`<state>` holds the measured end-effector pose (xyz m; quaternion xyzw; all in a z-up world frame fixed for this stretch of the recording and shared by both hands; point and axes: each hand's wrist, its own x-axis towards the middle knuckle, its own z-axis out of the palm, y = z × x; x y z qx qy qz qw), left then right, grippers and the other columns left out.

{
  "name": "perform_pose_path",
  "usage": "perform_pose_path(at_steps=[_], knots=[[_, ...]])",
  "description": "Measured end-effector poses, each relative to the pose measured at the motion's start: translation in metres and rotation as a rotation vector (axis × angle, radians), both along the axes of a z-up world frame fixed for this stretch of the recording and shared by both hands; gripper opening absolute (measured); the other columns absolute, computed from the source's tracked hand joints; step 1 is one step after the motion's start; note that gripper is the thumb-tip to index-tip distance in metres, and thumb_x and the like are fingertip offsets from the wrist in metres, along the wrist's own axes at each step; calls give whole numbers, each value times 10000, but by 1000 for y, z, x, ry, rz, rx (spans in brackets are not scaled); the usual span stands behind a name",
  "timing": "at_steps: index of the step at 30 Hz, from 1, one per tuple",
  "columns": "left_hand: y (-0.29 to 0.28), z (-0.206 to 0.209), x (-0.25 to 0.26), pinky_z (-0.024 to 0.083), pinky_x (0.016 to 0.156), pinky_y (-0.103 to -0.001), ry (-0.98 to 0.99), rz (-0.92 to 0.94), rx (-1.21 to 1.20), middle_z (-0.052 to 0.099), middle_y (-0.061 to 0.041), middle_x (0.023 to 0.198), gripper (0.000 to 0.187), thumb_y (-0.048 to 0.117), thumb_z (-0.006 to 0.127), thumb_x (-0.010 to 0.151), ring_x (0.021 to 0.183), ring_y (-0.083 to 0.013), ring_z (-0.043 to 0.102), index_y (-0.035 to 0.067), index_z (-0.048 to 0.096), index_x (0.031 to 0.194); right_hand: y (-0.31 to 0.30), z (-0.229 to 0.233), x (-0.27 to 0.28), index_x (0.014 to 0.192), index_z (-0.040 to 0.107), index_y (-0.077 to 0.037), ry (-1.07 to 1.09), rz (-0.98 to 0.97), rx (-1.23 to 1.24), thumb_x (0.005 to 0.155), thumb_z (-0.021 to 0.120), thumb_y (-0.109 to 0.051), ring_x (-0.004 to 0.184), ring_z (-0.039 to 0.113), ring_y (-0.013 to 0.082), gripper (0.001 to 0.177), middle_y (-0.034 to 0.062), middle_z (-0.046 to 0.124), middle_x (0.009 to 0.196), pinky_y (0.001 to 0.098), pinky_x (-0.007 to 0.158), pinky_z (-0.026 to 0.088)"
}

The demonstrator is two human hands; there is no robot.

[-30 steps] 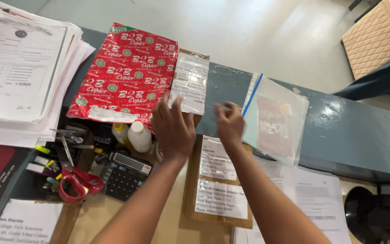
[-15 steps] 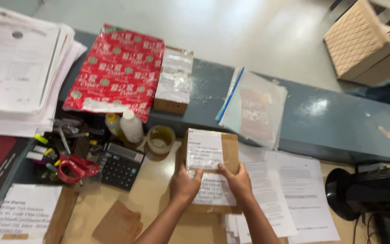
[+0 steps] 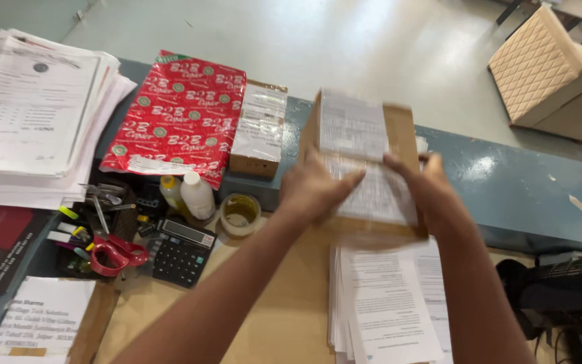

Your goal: The person organizes papers and a notebook on a desk, wipes the desk surface with a cloth, and places items into a small box and a shipping bag.

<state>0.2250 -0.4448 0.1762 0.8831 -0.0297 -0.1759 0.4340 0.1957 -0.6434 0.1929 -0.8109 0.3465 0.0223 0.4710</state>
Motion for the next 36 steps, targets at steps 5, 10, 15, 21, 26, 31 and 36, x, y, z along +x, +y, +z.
perform_pose_path(at_steps=[5,10,15,21,26,31,36], knots=[[-27,-20,86,515,1034,-360,-124,18,-61,588,-237,1377,1268,627,806,667,1234,-341,639,-61,186,1533,-46,-32,91,1536,320,22,-224,85,151,760,801,-283,1029,695,325,962,279,590,1269,423,812,624],[-13,-77,130,501,1074,-344,-98,-90,-30,627,-244,1343,1193,531,876,667,1249,-321,647,-74,273,1500,-57,-101,129,1495,528,3,-248,196,128,762,816,-278,1032,715,233,836,167,719,1225,330,851,587],[-3,-78,98,508,1009,-434,-71,-36,139,648,-230,1267,1052,505,815,800,1206,-359,634,62,263,1578,-40,-105,109,1506,507,-2,-243,124,-149,827,837,-318,1120,680,309,818,180,695,1259,385,925,542],[88,-108,-11,583,799,-389,-710,217,-345,763,-106,1058,280,210,661,972,939,-283,750,111,699,1232,70,-110,11,1554,428,16,-1018,184,-1006,976,773,-209,1545,374,410,710,283,410,1631,575,1234,331],[201,-176,-111,554,833,-401,-353,453,22,746,-74,1110,316,268,708,887,991,-278,712,127,711,1169,213,-203,-121,1212,640,-45,-764,586,-510,785,801,-193,1196,608,365,480,148,676,1239,493,1015,457],[251,-237,-127,462,1022,-484,-221,410,327,546,-154,1427,735,383,839,726,1260,-395,504,95,582,1352,323,-278,-183,1267,627,-32,-278,1020,-285,759,840,-229,1256,511,386,585,175,584,1317,516,1019,403],[260,-277,-104,438,1032,-541,-135,443,380,501,-211,1454,828,440,845,729,1338,-455,442,61,530,1394,366,-291,-189,1255,624,33,-265,1118,-518,568,909,-240,1353,418,466,793,242,490,1393,663,1008,315]])
